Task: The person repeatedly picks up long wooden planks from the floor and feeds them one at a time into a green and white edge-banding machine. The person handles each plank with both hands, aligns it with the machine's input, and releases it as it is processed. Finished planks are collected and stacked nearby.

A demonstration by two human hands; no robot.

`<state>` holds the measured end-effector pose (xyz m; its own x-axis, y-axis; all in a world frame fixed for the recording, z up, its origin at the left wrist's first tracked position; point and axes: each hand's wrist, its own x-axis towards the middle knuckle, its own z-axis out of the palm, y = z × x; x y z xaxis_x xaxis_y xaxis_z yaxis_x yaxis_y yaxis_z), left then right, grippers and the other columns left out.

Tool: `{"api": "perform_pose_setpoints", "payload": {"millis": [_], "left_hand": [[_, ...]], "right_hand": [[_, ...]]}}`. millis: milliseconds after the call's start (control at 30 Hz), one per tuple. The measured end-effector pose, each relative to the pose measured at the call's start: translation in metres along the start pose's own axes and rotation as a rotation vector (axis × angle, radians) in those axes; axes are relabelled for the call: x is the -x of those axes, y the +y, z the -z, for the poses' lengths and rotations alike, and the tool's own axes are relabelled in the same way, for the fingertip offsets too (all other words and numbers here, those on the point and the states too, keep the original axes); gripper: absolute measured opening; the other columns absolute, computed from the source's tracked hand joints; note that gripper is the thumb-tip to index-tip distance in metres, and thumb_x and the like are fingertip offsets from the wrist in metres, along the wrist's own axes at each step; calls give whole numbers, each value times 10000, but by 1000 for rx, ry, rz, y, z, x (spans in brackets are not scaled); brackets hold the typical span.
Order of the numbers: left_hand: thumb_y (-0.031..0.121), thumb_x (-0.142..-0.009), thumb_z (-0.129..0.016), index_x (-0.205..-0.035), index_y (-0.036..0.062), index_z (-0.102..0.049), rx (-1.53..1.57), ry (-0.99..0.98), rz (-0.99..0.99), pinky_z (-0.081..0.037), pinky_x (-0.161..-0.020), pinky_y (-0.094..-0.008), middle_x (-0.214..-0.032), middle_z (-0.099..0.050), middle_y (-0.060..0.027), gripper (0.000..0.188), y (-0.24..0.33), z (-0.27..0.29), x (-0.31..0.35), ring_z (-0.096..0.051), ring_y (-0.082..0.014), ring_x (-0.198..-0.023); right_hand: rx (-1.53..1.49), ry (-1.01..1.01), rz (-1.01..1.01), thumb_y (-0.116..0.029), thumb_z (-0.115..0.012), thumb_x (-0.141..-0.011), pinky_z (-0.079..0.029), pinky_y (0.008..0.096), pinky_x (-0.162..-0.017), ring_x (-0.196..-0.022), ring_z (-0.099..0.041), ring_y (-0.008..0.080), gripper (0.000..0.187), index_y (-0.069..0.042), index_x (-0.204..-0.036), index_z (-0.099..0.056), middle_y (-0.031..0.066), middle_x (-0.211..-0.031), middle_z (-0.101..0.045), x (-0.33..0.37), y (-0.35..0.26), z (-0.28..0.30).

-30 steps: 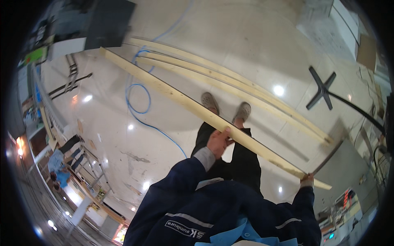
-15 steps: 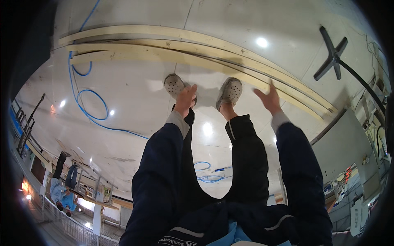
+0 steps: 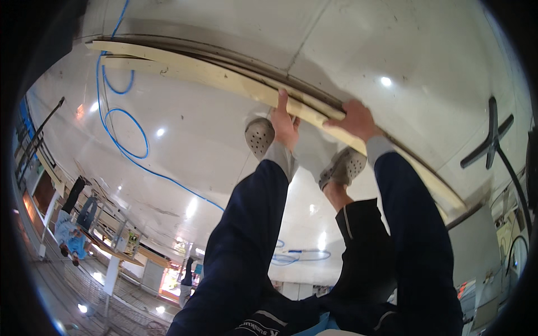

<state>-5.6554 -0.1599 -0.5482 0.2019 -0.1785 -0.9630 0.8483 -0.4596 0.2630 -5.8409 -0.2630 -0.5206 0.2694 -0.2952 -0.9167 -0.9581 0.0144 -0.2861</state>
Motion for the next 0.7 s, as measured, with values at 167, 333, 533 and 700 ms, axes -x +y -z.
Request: {"api": "perform_pose_setpoints", "payload": {"millis": [167, 333, 533, 700], "left_hand": [[483, -893, -663, -1309, 122, -522, 111, -13, 3, -485, -942, -372, -1183, -629, -21, 569, -3, 9, 18, -590, -169, -1113], [256, -919, -680, -1265, 61, -534, 206, -56, -23, -569, -835, -340, -1140, -649, -52, 423, -22, 12, 94, -657, -188, -994], [206, -911, -689, -1192, 20, -581, 309, -188, 60, -545, -855, -337, -1091, -651, -67, 354, -37, -3, 285, -647, -192, -979], [138, -876, -725, -1156, -7, -617, 215, -354, -91, -533, -875, -339, -1085, -678, -84, 334, -31, -1, 460, -657, -188, -973]], "right_hand": [[-278, -57, 70, -463, -809, -654, -463, 418, -955, -1092, -621, 326, 739, -7, -1207, -629, 189, -1163, -658, 18, -1, -13], [-327, -327, 105, -337, -850, -635, -506, 390, -873, -978, -680, 283, 625, -33, -1149, -668, 159, -1051, -712, 77, 2, 8], [-112, -347, -80, -380, -869, -640, -508, 380, -885, -992, -680, 267, 654, -33, -1160, -679, 156, -1074, -714, 252, 3, 44], [-155, -378, -69, -357, -884, -652, -523, 363, -873, -985, -672, 226, 687, -11, -1197, -647, 123, -1073, -707, 421, -9, 72]]}}
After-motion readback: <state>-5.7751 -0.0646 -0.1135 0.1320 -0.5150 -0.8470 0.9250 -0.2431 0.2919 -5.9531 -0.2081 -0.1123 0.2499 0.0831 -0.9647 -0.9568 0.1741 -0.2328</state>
